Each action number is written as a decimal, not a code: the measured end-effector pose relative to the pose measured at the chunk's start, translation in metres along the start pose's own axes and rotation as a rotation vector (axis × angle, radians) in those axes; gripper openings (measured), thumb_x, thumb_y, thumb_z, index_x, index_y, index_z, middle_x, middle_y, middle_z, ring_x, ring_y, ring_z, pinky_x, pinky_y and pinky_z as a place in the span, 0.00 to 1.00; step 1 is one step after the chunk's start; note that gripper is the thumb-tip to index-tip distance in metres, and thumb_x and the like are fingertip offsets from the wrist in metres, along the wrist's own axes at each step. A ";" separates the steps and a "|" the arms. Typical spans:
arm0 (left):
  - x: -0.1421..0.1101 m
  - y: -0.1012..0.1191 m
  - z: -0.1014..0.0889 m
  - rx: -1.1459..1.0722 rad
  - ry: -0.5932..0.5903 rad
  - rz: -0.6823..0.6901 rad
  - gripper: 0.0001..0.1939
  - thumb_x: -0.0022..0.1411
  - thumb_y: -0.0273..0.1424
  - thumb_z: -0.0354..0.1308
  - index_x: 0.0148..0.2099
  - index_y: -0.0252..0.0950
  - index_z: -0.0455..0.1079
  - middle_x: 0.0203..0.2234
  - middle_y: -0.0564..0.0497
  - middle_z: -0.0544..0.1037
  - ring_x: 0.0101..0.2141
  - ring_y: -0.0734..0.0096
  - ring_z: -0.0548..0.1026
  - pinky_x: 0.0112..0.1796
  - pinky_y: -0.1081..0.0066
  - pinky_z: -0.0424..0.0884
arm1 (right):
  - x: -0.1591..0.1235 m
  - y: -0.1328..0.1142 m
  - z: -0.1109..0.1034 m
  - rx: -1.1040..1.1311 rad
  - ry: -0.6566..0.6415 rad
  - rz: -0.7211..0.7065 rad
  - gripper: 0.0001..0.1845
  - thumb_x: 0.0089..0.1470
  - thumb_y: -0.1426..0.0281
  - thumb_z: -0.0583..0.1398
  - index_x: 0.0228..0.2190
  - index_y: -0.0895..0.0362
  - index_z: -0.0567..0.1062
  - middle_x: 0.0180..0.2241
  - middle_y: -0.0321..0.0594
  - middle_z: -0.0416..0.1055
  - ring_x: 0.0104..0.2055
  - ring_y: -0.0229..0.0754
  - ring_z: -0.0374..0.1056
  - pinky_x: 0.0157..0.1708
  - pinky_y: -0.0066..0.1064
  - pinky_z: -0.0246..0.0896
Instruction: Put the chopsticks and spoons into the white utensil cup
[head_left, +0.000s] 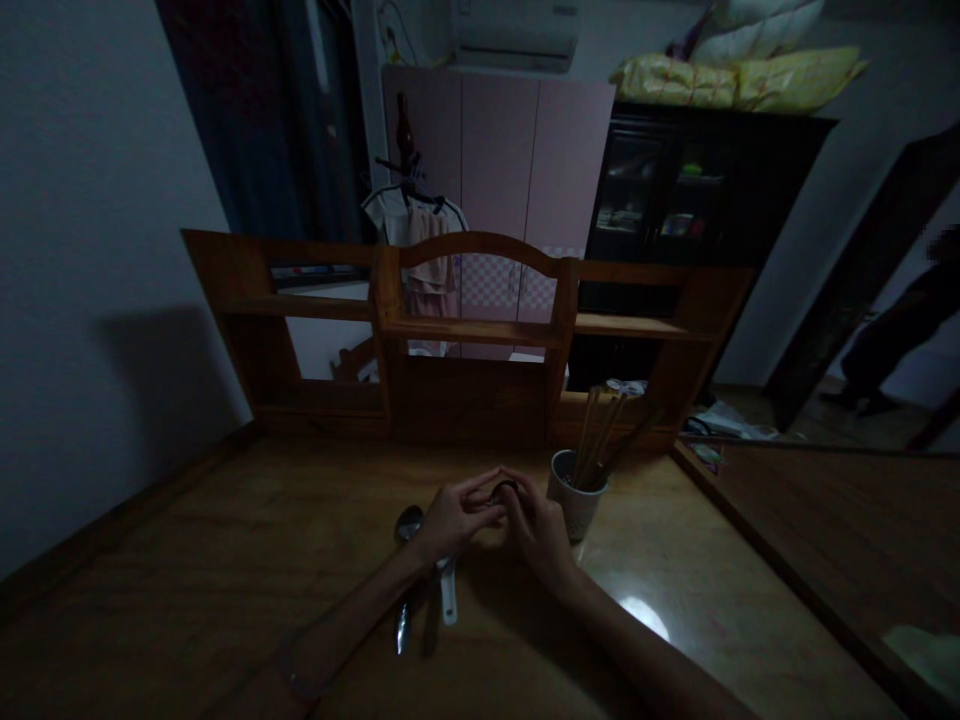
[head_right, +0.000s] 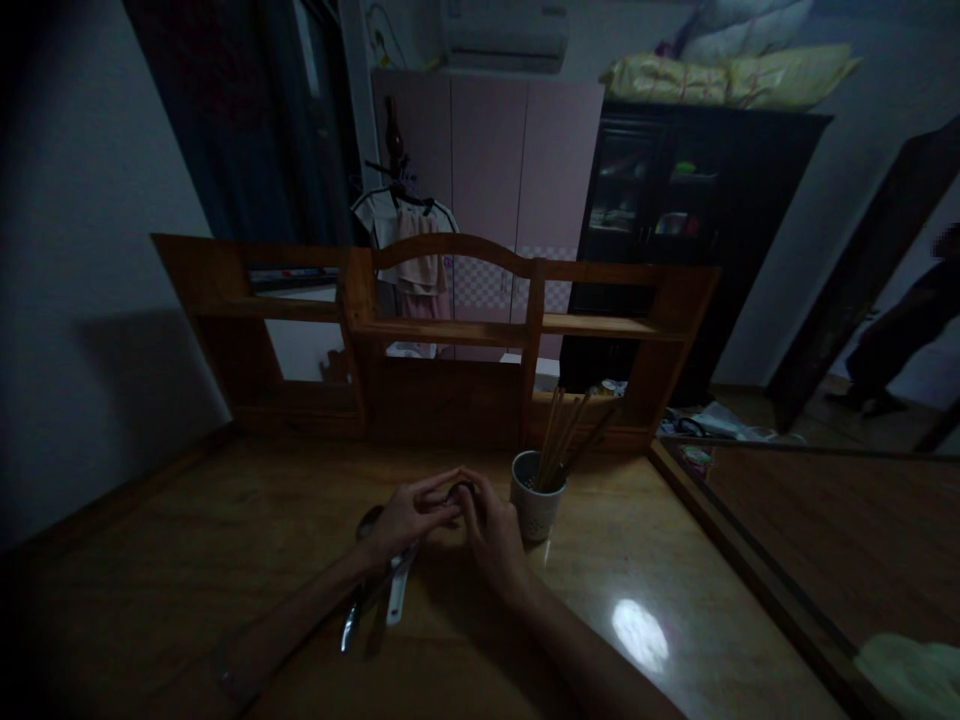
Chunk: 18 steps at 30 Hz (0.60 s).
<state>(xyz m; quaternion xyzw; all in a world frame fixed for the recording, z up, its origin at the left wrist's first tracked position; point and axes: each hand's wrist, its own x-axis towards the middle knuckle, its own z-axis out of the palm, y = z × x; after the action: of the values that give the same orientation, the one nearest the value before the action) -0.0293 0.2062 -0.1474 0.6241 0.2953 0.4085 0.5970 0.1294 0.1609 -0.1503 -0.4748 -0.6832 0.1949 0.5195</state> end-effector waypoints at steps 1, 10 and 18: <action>-0.001 -0.001 0.001 0.042 0.028 0.032 0.36 0.52 0.37 0.67 0.61 0.34 0.63 0.43 0.43 0.81 0.42 0.54 0.79 0.41 0.59 0.77 | 0.001 -0.001 0.000 0.014 0.014 -0.013 0.17 0.64 0.64 0.52 0.52 0.55 0.68 0.32 0.38 0.75 0.30 0.38 0.71 0.28 0.24 0.61; -0.007 0.007 -0.010 0.043 0.117 0.240 0.31 0.68 0.47 0.36 0.49 0.32 0.74 0.35 0.43 0.82 0.32 0.62 0.80 0.37 0.63 0.74 | 0.026 -0.070 -0.044 0.059 0.057 -0.125 0.09 0.62 0.66 0.55 0.37 0.56 0.74 0.25 0.33 0.69 0.24 0.33 0.64 0.24 0.22 0.57; 0.009 0.000 -0.025 -0.063 0.255 0.161 0.35 0.67 0.50 0.34 0.36 0.30 0.75 0.23 0.45 0.78 0.23 0.67 0.75 0.26 0.69 0.70 | 0.096 -0.142 -0.175 -0.104 0.248 -0.329 0.09 0.63 0.65 0.54 0.39 0.55 0.72 0.21 0.29 0.63 0.18 0.30 0.56 0.17 0.21 0.51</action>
<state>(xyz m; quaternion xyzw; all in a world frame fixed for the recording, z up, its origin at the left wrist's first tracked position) -0.0462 0.2266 -0.1473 0.5696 0.3048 0.5402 0.5393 0.2217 0.1355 0.0751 -0.4032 -0.6916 0.0121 0.5991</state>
